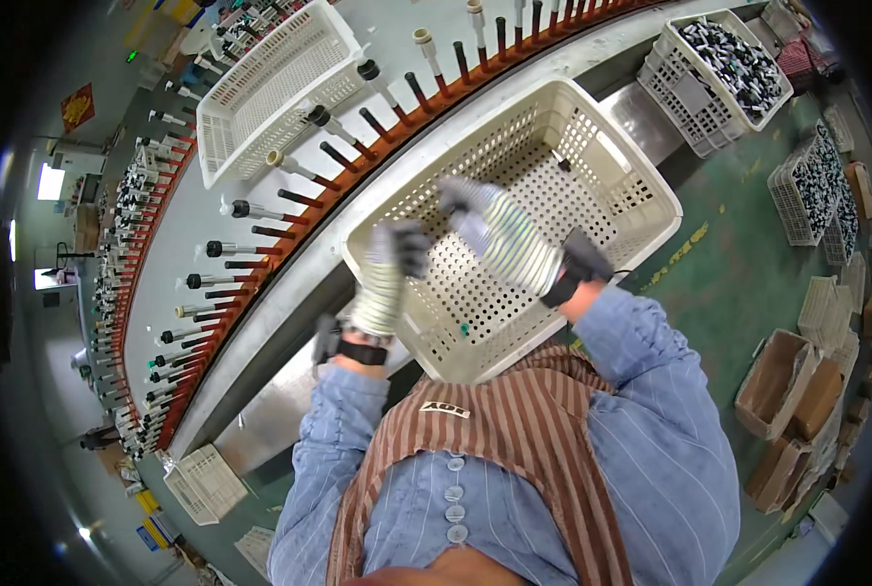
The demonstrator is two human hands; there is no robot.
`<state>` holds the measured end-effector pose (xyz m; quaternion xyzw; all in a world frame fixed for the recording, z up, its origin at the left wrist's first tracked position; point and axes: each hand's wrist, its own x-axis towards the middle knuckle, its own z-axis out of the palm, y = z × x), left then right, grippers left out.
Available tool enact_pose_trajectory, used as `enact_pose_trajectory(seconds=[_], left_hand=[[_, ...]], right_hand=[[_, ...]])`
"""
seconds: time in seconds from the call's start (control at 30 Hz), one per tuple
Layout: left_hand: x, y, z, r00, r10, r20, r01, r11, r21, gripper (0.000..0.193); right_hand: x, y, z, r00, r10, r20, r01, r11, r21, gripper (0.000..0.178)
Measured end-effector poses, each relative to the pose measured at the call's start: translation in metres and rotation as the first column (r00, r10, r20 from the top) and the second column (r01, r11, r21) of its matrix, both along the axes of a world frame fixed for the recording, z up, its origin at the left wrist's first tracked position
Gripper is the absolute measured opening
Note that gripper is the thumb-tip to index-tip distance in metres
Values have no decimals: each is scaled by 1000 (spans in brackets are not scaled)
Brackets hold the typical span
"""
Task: Assembling small plastic components onto a circular production line conveyor.
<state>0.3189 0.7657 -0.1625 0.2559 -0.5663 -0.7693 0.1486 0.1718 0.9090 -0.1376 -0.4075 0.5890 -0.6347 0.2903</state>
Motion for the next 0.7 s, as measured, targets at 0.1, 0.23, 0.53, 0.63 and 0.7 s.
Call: enact_pose_trajectory(seconds=[0.1,0.23,0.53,0.63,0.7], left_hand=[[-18,53,-22,972,162,-170,-71,894,443,47],[-34,56,11,976,-7,-217,105,891,442,47],[-125,-131,94,742,378,-554,-598,747,-291,32],[-147,-145,80,769,376,-517,-560,785,-263,33],[-150,-155,73,878,338,-338,-459,794,-398,33]], right_hand=[[26,7,4,655,-71,-752,23,997,-74,51],[19,40,12,769,-10,-639,59,997,55,71],[-1,185,-85,471,-860,-197,877,481,-1,59],[21,213,-116,368,-927,73,875,372,311,62],[34,218,-133,397,-881,256,806,468,361,58]])
